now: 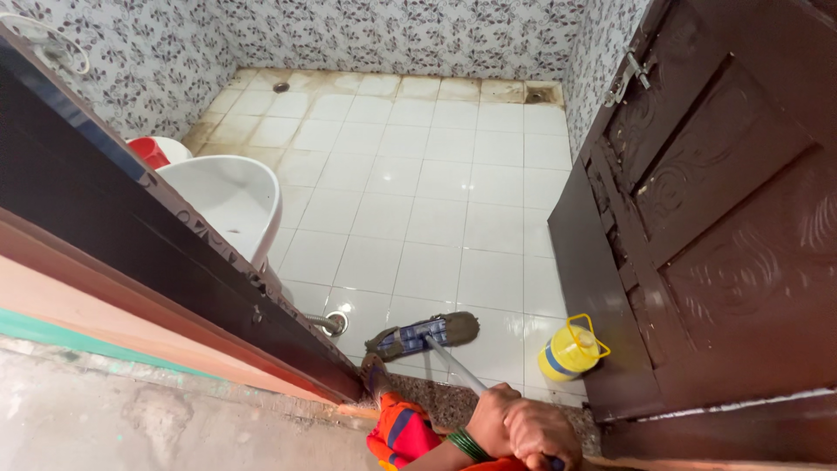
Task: The person sweeps the tiled floor of a bathroom using a long-handled broom, moving the broom across the surface in a back-and-forth motion.
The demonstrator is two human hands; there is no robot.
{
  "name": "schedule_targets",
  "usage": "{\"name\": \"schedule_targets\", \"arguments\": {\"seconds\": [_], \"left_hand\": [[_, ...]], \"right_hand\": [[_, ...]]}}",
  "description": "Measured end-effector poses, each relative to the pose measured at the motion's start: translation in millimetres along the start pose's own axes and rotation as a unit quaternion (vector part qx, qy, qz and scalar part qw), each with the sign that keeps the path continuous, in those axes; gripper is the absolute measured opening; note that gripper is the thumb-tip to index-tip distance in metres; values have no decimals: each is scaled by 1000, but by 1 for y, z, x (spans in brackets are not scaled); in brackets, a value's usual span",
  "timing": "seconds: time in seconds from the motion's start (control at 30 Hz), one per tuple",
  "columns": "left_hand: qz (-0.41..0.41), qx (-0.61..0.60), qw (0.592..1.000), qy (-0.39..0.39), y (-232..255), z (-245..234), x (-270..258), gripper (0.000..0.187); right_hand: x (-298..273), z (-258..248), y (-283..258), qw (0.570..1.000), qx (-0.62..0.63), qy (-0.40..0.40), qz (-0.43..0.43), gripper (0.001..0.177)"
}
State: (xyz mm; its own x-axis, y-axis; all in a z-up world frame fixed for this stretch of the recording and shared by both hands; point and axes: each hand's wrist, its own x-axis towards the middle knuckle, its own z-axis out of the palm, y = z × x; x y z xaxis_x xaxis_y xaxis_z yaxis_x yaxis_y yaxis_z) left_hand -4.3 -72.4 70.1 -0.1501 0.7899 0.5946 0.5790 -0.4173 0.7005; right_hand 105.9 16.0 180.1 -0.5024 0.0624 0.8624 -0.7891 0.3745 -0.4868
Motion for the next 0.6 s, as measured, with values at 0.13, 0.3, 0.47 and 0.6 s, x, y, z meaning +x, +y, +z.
{"name": "schedule_targets", "arguments": {"seconds": [0.13, 0.3, 0.47, 0.6], "left_hand": [[16, -14, 1000, 6, -19, -7, 3, 33], [12, 17, 1000, -5, -64, -30, 4, 30], [-71, 106, 992, 1, -123, -61, 13, 23], [-178, 153, 972, -29, -170, -86, 7, 13]], "right_hand": [[3, 14, 22, 998, 2, 57, -35, 33], [-24, 19, 70, 998, -49, 44, 21, 30], [-42, 42, 155, 992, 1, 99, 84, 21], [-29, 40, 180, 988, -87, -15, 126, 14]]}}
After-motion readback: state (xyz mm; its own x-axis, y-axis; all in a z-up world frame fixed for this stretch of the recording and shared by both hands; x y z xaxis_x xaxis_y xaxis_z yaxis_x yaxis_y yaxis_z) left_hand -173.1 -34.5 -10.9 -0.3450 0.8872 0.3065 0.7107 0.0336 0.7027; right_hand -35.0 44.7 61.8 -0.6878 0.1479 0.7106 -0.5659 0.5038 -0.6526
